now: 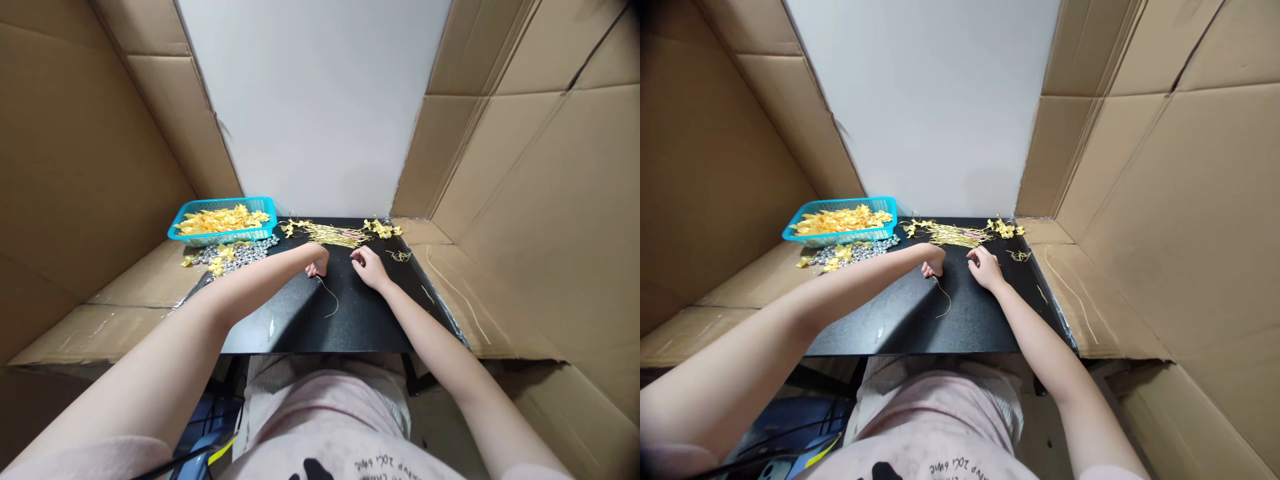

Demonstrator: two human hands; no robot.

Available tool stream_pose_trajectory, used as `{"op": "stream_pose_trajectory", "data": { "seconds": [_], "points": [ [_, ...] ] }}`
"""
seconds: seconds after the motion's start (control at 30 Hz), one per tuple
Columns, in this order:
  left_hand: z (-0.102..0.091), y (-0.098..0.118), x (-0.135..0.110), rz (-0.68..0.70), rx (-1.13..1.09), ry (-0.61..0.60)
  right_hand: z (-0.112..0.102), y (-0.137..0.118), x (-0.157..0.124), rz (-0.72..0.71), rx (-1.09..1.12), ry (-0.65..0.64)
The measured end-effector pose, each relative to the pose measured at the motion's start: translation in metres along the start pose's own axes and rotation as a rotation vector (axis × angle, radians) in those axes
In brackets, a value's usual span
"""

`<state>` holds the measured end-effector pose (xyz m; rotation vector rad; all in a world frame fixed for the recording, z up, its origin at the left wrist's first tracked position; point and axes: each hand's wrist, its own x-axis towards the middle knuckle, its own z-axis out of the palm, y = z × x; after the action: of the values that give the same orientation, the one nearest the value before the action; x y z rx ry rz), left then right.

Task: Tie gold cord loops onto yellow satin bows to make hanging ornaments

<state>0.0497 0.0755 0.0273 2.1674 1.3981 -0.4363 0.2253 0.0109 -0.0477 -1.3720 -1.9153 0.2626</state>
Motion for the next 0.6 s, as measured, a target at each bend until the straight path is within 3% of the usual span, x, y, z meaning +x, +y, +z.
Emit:
{"op": "stream_pose_trajectory", "data": {
  "seconds": [0.33,0.6],
  "points": [
    [-0.016,-0.011,-0.021,-0.134,0.021,-0.127,0.001,0.002,0.001,0.002,-0.004,-0.009],
    [-0.015,-0.005,-0.001,-0.217,-0.028,-0.116,0.000,0.002,0.000,0.007,-0.013,-0.010]
  ]
}}
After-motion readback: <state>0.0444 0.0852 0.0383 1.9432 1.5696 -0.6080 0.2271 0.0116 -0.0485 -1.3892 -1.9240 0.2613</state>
